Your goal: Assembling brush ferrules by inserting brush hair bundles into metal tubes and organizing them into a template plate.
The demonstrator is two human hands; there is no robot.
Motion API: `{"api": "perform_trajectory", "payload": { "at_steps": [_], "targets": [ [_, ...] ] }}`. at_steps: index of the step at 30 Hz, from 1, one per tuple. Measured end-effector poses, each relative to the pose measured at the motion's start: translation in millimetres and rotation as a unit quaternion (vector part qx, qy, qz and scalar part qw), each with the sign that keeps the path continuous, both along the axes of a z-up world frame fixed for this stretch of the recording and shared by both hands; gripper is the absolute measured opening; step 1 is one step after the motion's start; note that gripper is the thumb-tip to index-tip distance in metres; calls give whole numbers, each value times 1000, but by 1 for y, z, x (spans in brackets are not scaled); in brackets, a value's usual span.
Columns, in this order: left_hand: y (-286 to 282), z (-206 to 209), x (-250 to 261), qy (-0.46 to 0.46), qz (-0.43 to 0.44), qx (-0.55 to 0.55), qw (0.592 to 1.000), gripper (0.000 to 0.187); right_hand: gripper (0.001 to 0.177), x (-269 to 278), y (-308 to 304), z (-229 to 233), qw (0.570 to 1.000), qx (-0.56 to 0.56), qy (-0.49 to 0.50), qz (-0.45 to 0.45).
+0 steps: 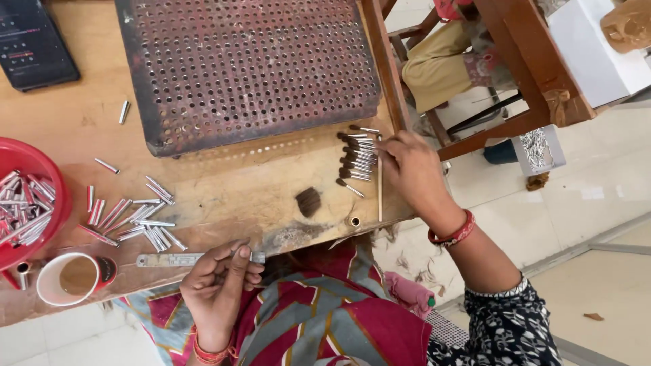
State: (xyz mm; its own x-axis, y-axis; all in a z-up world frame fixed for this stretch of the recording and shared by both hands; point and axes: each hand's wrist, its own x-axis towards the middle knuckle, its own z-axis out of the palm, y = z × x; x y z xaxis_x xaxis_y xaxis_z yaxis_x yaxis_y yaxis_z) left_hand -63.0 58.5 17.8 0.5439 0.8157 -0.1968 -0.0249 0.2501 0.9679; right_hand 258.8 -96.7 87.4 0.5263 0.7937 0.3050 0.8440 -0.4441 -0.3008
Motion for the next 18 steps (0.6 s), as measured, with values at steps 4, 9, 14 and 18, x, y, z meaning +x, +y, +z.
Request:
{"api": "perform_trajectory", "payload": {
  "at_steps": [4,9,14,18],
  "targets": [
    [3,-1,4,-1,-5,-1,1000,19,16,32,16,-10,997,-32,-68,16],
    [8,2,4,13,1,11,1000,18,8,51,31,-17,982,-108,-144,51],
    [13,7,6,15,3,16,1000,19,11,35,24,11,986,-92,-121,64],
    [13,8,9,4,-13,17,1000,18,16,22,13,13,986,-127,-62,82]
  ]
}}
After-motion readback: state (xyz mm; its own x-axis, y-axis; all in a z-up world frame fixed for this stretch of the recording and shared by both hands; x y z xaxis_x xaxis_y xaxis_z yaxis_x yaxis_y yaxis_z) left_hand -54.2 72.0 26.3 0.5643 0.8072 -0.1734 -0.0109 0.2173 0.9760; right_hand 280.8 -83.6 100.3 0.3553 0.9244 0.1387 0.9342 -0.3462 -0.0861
